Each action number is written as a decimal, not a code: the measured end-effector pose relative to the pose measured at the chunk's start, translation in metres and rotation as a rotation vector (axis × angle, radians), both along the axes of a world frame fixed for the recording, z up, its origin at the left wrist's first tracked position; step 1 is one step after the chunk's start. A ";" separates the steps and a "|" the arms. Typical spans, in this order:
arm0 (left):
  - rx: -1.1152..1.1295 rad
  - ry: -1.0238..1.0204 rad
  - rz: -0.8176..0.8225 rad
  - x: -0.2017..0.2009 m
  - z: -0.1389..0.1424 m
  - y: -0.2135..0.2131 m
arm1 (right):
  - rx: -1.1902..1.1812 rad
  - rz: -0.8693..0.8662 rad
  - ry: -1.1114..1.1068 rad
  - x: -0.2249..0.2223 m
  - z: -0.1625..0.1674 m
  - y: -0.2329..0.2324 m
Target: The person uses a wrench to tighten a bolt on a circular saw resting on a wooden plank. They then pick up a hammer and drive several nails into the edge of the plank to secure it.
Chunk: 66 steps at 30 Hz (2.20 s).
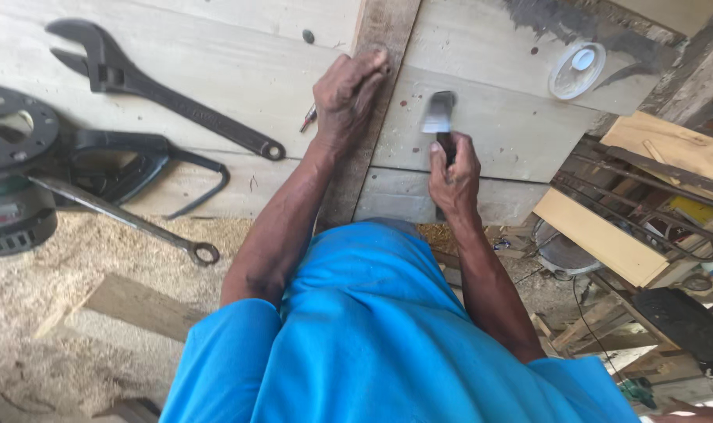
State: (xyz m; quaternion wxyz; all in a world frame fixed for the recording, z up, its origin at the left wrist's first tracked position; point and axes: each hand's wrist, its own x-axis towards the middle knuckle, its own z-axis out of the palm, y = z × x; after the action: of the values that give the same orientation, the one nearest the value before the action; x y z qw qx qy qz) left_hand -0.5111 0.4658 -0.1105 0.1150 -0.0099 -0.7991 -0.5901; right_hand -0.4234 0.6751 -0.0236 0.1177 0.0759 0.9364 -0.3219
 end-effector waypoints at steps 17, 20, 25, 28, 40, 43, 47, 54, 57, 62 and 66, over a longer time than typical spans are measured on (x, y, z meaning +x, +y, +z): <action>0.075 0.048 -0.023 0.002 0.018 -0.009 | -0.157 0.101 0.040 -0.048 0.115 -0.077; 0.095 0.008 0.009 0.002 0.014 -0.007 | -0.341 -0.127 0.100 -0.028 0.140 -0.075; 0.052 0.033 -0.001 0.001 0.008 -0.002 | -0.065 0.182 0.204 -0.052 0.109 -0.087; 0.072 -0.091 -0.033 0.006 0.009 -0.003 | -0.146 0.214 0.120 -0.064 0.096 -0.089; 0.261 -0.079 0.046 0.012 0.049 -0.009 | 0.049 -0.045 0.336 -0.032 0.041 -0.021; 0.374 -0.031 -0.008 0.035 0.093 -0.021 | 0.257 0.050 0.303 -0.033 -0.002 -0.013; 0.464 0.100 -0.024 0.053 0.143 -0.037 | 0.188 0.079 0.365 -0.034 0.017 -0.034; 0.345 0.101 -0.021 0.076 0.176 -0.055 | -0.198 0.355 0.627 -0.019 0.151 -0.094; 0.292 0.072 0.010 0.093 0.182 -0.058 | -0.209 0.454 0.484 -0.018 0.174 -0.118; 0.313 0.023 0.070 0.121 0.187 -0.063 | -0.362 0.407 0.383 -0.008 0.180 -0.136; 0.328 -0.035 0.074 0.140 0.186 -0.063 | -0.423 0.375 0.327 0.009 0.178 -0.136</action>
State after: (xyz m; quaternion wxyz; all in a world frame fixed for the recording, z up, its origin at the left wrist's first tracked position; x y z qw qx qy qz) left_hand -0.3716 0.4032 0.0754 0.1227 0.0486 -0.6938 -0.7079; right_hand -0.4146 0.5395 0.1548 0.0362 -0.1766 0.8528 -0.4901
